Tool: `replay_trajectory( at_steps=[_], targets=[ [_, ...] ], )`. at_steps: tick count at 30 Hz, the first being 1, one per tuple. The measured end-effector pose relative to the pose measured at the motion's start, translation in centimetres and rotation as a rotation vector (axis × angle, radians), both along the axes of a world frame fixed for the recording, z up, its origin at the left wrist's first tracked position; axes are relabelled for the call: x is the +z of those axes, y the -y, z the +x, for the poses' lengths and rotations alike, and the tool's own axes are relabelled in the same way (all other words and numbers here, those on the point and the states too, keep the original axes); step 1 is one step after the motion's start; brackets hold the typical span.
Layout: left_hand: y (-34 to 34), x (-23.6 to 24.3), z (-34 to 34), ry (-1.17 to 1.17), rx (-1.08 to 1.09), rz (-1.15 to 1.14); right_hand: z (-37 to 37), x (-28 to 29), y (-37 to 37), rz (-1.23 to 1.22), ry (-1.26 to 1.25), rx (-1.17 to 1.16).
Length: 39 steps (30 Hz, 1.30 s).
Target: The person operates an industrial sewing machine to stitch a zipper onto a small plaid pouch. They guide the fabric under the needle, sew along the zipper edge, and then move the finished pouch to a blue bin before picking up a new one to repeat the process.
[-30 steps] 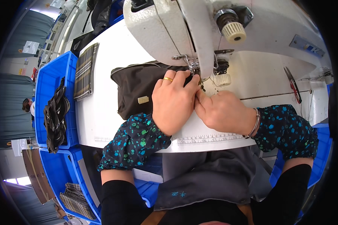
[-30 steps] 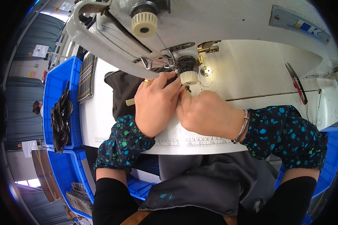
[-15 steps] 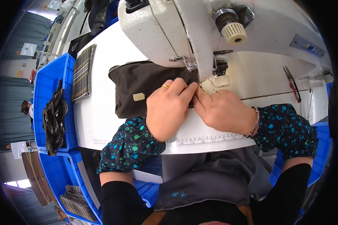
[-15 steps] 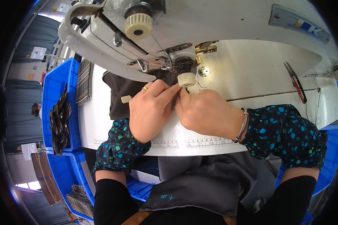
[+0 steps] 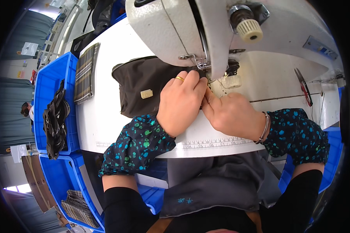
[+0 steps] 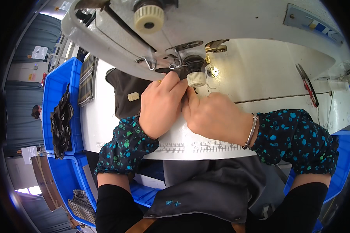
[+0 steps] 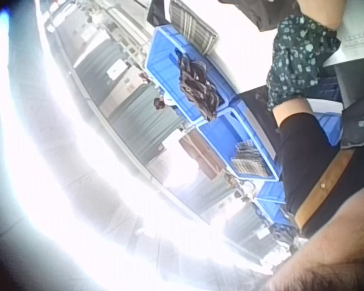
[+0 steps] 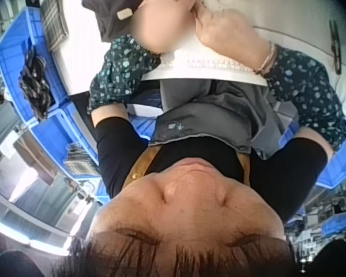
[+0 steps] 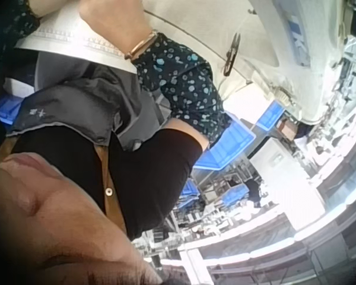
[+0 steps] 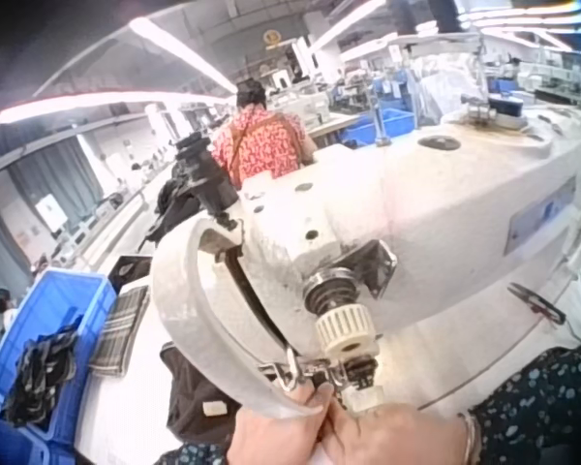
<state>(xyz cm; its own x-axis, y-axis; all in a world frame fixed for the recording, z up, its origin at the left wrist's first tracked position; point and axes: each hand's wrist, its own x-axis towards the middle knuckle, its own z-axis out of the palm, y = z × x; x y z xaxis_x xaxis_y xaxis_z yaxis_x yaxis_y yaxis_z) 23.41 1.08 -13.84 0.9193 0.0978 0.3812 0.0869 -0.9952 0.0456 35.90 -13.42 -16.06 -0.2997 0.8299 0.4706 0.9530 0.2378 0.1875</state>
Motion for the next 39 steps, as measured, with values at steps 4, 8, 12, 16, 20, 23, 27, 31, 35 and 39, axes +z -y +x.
replay_trajectory(
  at_steps=[4, 8, 12, 16, 20, 23, 27, 31, 35, 39],
  targets=[
    [-0.3, -0.2, -0.2, -0.027, 0.017, -0.008, 0.1, -0.2, 0.0, 0.004, -0.031, -0.012],
    [0.1, 1.6, -1.6, -0.074, 0.090, -0.017, -0.1, 0.3, 0.6, -0.012, -0.026, -0.020],
    [-0.2, 1.8, -2.7, -0.012, 0.080, 0.059, -0.6, 0.3, 1.2, -0.020, -0.074, 0.024],
    [-0.1, 1.6, -2.5, 0.061, 0.005, 0.149, -0.7, 0.3, 1.4, -0.022, -0.081, 0.044],
    [-0.3, 1.5, -2.1, 0.061, -0.096, 0.138, -0.8, 0.0, 1.4, -0.010, -0.094, 0.064],
    [-0.6, 1.3, -2.0, 0.066, -0.155, 0.072, -1.0, 0.1, 1.7, -0.050, -0.070, 0.028],
    [-0.8, 1.0, -1.9, 0.025, -0.172, -0.015, -1.1, 0.1, 1.9, -0.075, -0.051, 0.005],
    [-1.0, 0.3, -1.6, 0.017, -0.158, -0.064, -0.9, -0.1, 1.3, -0.011, -0.088, 0.080],
    [-1.0, 0.0, -1.5, 0.044, -0.160, -0.084, -0.9, -0.2, 1.2, -0.009, -0.102, 0.085],
    [-0.8, 0.0, -1.2, 0.071, -0.135, -0.142, -1.0, -0.2, 1.5, -0.071, -0.101, 0.033]
  ],
)
